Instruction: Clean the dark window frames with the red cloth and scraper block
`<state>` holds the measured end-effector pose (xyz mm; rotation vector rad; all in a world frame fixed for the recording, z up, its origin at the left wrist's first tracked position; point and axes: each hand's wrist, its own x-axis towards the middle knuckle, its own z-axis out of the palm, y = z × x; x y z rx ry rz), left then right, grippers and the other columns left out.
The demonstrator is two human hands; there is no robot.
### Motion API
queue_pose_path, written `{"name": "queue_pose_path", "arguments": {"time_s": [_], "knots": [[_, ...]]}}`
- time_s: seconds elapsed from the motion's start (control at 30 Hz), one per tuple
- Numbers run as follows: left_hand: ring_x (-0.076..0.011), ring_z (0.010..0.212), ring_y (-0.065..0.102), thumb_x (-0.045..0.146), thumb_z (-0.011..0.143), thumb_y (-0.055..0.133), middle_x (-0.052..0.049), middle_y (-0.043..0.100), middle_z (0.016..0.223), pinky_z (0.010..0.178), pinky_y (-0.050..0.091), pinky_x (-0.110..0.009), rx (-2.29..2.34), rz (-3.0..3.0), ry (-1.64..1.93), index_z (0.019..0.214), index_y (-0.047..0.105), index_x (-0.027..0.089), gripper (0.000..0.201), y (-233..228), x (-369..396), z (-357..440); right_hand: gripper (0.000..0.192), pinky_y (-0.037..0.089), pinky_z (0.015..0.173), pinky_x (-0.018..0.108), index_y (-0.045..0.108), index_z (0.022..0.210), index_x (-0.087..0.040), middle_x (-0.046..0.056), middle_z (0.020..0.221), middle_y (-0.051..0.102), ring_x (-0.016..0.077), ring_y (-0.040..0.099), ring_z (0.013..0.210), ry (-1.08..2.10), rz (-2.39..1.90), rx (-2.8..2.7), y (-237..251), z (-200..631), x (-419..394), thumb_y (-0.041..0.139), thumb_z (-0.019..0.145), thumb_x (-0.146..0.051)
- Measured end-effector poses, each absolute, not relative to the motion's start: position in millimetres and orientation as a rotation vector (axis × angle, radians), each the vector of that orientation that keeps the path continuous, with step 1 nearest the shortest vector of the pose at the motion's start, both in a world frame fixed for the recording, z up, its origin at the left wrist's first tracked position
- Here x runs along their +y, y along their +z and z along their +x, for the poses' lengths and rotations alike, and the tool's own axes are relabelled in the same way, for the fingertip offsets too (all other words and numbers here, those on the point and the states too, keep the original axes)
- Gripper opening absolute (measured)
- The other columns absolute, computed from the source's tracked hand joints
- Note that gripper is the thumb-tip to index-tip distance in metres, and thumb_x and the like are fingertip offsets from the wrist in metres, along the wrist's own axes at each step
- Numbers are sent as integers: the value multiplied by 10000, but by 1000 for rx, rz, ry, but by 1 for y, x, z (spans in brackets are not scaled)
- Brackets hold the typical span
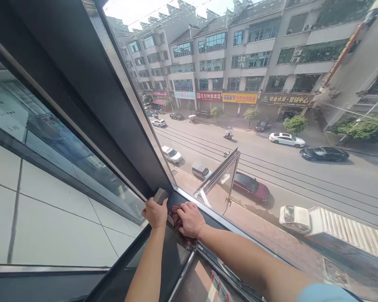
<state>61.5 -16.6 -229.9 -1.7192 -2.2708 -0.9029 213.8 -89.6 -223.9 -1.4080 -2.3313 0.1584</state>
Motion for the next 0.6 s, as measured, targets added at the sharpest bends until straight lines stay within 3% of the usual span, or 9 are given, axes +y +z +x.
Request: {"name": "queue_pose_path", "arguments": {"time_s": [0.13,0.33,0.5,0.6], "knots": [[-334,1045,545,400,801,599,-190,574,1081,901,343,-468,-2170,-1816,-922,1124,430,97,473,-230,-7,76,446,337,950,424,553,1034,-168,101,1126,535,272,416,1062,162,-1409,-2345,-222,214,-90,644,692,-439],[-339,1046,550,444,774,630,-208,562,1094,901,354,-474,-2204,-1750,-933,1175,391,78,593,-234,-15,57,425,343,941,405,554,1049,-173,96,1133,537,254,430,1035,168,-1398,-2334,-221,214,-91,627,716,-427],[-329,1045,539,394,787,619,-195,565,1088,901,342,-459,-2168,-1812,-935,1136,424,89,503,-228,-9,68,455,335,950,424,552,1071,-160,113,1160,524,271,413,1073,175,-1404,-2353,-218,214,-91,639,708,-421],[-329,1048,542,412,772,641,-194,564,1092,909,341,-456,-2190,-1810,-924,1155,412,82,555,-226,-9,68,441,328,957,427,553,1068,-158,114,1149,523,272,407,1081,198,-1403,-2356,-217,214,-92,634,718,-414]]}}
